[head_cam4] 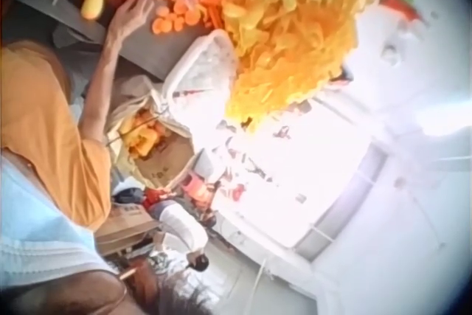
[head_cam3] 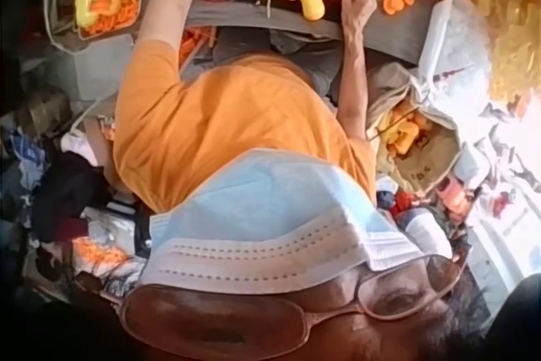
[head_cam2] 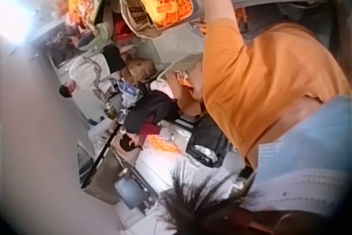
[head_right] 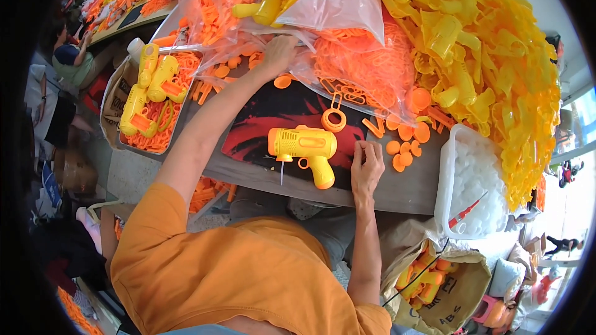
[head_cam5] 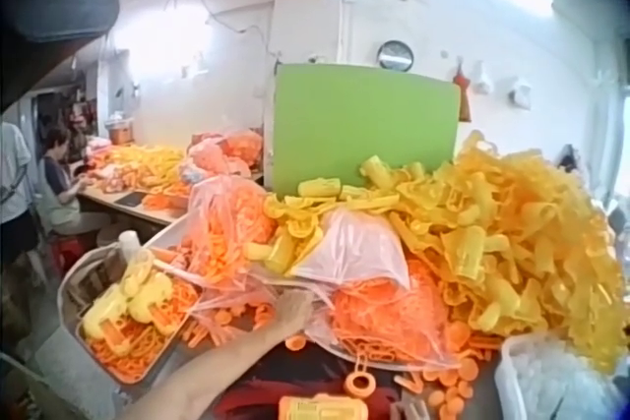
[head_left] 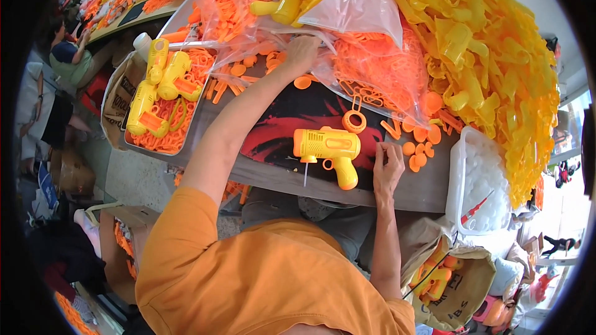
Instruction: Assembling and applying stickers to plastic toy guns.
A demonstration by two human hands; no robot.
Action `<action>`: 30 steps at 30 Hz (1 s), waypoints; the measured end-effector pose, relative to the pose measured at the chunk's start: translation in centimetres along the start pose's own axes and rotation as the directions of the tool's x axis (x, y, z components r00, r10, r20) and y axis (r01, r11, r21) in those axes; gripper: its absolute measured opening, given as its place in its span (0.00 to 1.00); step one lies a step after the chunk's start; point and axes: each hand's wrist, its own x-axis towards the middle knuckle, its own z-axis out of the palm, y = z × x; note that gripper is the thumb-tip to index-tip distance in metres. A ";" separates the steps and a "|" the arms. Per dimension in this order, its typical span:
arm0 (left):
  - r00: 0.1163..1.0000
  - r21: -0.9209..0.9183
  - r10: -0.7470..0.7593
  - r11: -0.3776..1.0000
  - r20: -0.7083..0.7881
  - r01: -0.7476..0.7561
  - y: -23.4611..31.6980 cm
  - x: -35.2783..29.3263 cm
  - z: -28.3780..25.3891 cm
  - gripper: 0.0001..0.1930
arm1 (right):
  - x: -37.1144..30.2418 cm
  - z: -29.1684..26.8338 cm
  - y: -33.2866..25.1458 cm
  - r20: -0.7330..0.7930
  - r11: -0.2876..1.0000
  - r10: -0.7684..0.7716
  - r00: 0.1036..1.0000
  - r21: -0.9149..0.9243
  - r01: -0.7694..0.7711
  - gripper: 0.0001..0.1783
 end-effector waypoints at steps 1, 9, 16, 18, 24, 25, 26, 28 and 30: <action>0.999 -0.010 0.033 0.999 0.004 -0.033 0.4 0.1 -0.3 0.09 | 0.1 -0.1 0.0 0.010 1.000 -0.010 1.000 -0.010 0.010 0.04; 0.903 -0.036 0.339 0.932 -0.265 -0.360 -0.3 -3.1 -3.3 0.16 | -0.4 0.0 -0.1 0.011 1.000 0.002 1.000 -0.010 -0.002 0.04; 0.810 0.008 0.520 0.843 -0.271 -0.538 -0.3 -3.6 -6.1 0.20 | -0.8 -0.2 1.1 -0.026 1.000 0.019 0.999 -0.005 -0.020 0.03; 0.805 -0.058 0.529 0.825 -0.270 -0.562 -0.3 -3.4 -7.3 0.21 | -0.6 -0.4 0.8 -0.062 0.999 0.033 0.998 0.004 -0.033 0.03; 0.832 -0.089 0.519 0.835 -0.198 -0.543 1.4 -3.9 -11.0 0.18 | -1.6 -3.1 0.3 -0.169 0.958 0.284 0.944 0.087 -0.273 0.04; 0.870 -0.194 0.451 0.852 -0.196 -0.486 1.6 -3.9 -11.2 0.15 | -2.1 -4.0 1.2 -0.268 0.964 0.227 0.936 -0.074 -0.255 0.08; 0.906 -0.295 0.380 0.858 -0.186 -0.420 2.0 -4.0 -11.4 0.14 | -2.4 -4.6 1.9 -0.351 0.941 0.152 0.924 -0.234 -0.244 0.12; 0.904 -0.338 0.399 0.838 -0.154 -0.427 4.0 -4.2 -12.1 0.13 | -2.4 -4.7 3.0 -0.345 0.904 0.158 0.925 -0.327 -0.276 0.19; 0.900 -0.382 0.417 0.816 -0.128 -0.433 6.6 -4.1 -11.6 0.12 | -1.9 -4.1 4.9 -0.223 0.847 0.196 0.955 -0.452 -0.279 0.38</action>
